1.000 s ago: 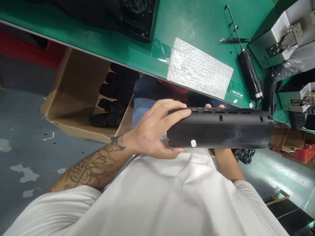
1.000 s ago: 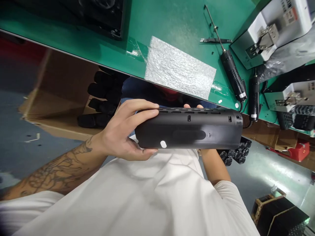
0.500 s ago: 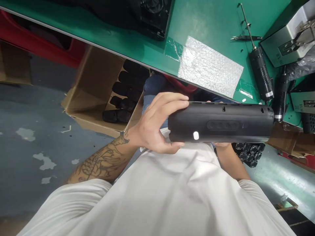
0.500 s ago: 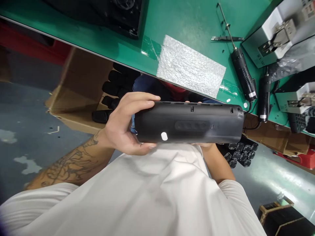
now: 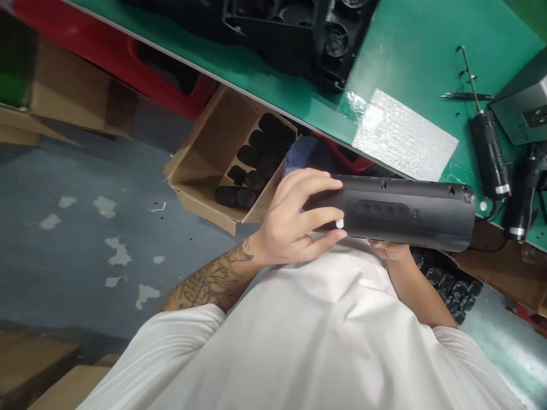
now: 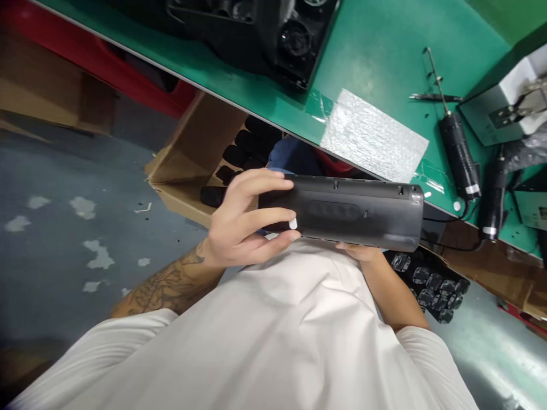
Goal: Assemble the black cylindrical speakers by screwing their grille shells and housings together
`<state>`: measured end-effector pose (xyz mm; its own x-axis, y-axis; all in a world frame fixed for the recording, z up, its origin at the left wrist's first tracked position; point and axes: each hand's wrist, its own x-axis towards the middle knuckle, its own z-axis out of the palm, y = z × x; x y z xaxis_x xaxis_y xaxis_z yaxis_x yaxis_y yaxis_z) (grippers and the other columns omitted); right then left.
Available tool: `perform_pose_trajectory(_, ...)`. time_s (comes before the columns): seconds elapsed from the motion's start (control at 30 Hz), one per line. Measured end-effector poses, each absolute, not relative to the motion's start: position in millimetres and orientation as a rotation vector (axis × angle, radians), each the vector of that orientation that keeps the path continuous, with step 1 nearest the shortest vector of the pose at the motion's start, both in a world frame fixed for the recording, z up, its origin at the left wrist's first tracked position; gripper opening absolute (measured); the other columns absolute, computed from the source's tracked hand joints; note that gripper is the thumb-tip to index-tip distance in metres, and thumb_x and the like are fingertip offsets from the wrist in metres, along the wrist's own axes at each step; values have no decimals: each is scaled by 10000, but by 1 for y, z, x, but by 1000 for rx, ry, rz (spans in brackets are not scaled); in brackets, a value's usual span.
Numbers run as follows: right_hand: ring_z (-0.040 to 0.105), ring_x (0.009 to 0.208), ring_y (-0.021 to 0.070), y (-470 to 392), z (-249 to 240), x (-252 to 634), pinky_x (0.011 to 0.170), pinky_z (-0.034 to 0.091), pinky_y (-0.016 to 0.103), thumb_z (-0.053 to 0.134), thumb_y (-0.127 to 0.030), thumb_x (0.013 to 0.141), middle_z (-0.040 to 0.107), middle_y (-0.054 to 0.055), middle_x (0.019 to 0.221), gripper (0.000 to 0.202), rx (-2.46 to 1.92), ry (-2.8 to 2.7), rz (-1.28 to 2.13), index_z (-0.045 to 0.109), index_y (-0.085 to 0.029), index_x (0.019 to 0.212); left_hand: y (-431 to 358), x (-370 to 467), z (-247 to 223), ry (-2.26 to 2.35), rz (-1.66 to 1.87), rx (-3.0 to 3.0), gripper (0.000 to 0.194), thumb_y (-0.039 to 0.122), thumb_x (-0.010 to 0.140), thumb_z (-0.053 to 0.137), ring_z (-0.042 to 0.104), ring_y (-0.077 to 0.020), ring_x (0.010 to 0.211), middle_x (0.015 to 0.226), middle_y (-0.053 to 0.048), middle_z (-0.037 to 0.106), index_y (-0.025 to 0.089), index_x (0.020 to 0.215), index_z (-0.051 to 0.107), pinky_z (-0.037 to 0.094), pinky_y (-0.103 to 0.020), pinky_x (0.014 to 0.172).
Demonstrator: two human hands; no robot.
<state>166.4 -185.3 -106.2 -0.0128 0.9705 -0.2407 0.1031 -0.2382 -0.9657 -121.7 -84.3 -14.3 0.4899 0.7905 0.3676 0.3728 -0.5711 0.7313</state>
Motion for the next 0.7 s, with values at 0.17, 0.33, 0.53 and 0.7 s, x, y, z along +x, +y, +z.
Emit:
perform_pose_trajectory(0.17,740,890,257,-175,-99,159,927,690,482,781,-916,790,763,29,977,668,-1323,-1209,1431,800,-332,1115,-87,-118,-18,963,968,2134,227,496,1000,700,709,-352,1308,1234,-98,821,302,932,796,554,-675,1166)
perform_pose_trajectory(0.33,737,855,224,-170,-91,163,818,710,408,855,-806,802,761,13,985,580,-1251,-1201,1384,798,-349,1155,-91,-111,-24,942,1132,2145,271,443,1095,584,771,-290,1209,1147,-90,837,265,958,735,561,-617,1198)
perform_pose_trajectory(0.53,782,1009,222,-165,-85,165,1052,698,491,855,-694,892,786,-13,1058,460,-1133,-1149,1348,798,-417,1255,-69,-113,-63,1293,1031,1794,413,525,1172,427,763,-239,1128,1157,-117,782,228,1202,712,606,-440,1101)
perform_pose_trajectory(0.7,752,1259,274,-164,-79,173,1114,685,529,930,-645,821,776,28,1264,605,-1174,-1116,1372,783,-388,1349,-38,-151,-138,1793,325,1710,385,303,1176,413,645,-232,1393,1503,-169,653,197,1427,684,510,-429,1253)
